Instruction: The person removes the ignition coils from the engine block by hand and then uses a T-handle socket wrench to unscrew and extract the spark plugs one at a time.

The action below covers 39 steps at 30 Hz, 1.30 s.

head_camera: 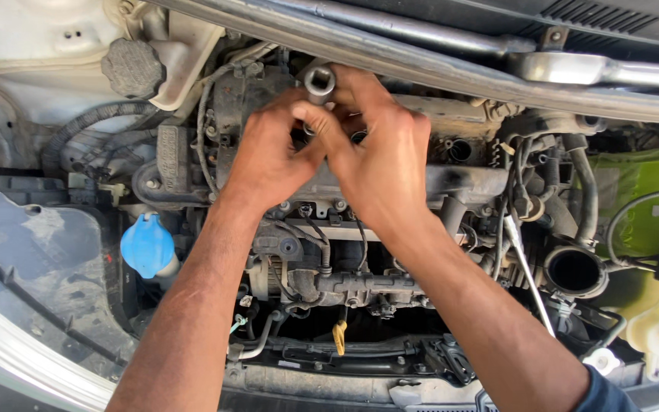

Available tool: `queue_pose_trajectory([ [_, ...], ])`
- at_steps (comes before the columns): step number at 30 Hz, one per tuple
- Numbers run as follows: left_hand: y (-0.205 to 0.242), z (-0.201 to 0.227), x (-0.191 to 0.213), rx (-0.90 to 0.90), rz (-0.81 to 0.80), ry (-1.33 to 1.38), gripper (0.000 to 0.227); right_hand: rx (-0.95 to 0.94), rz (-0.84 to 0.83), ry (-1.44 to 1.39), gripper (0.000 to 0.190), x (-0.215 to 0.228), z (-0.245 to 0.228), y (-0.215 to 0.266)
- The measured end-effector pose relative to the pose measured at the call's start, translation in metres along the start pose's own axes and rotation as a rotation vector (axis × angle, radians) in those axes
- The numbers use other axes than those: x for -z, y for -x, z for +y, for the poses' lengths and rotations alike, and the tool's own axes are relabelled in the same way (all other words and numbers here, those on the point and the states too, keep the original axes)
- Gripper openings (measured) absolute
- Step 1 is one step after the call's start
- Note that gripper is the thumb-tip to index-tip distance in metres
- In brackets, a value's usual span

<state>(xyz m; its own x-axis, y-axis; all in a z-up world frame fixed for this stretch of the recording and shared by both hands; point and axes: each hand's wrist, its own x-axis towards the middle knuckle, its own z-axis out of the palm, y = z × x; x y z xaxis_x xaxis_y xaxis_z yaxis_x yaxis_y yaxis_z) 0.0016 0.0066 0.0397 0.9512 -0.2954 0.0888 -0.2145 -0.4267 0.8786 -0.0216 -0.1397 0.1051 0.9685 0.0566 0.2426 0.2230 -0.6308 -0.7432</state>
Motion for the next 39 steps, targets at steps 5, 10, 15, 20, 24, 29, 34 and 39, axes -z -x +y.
queue_pose_trajectory([
  [5,0.0,-0.012,-0.006,-0.057,0.013,-0.088,0.037,0.084,-0.091,0.009,0.034,-0.002,0.014,-0.021],
  [10,0.011,-0.008,-0.019,-0.072,0.175,-0.282,0.049,0.173,-0.274,-0.132,0.03,0.008,0.008,-0.024],
  [15,0.024,0.004,-0.038,0.064,0.39,-0.434,0.026,-0.007,-0.398,-0.267,0.033,0.015,0.017,-0.021],
  [20,0.025,0.001,-0.038,0.049,0.392,-0.423,0.024,-0.015,-0.33,-0.251,0.014,0.015,0.017,-0.016],
  [24,0.027,-0.002,-0.036,0.016,0.357,-0.401,0.03,-0.003,-0.176,-0.249,0.015,0.01,0.005,0.0],
  [29,0.027,0.001,-0.035,0.044,0.325,-0.41,0.029,0.011,-0.098,-0.187,0.017,0.005,0.005,0.008],
  [34,0.029,0.002,-0.034,-0.03,0.294,-0.457,0.02,-0.051,-0.013,-0.13,0.01,-0.007,0.005,0.025],
  [39,0.028,-0.006,-0.04,-0.057,0.367,-0.558,0.025,-0.036,0.167,-0.063,0.01,-0.025,0.012,0.026],
])
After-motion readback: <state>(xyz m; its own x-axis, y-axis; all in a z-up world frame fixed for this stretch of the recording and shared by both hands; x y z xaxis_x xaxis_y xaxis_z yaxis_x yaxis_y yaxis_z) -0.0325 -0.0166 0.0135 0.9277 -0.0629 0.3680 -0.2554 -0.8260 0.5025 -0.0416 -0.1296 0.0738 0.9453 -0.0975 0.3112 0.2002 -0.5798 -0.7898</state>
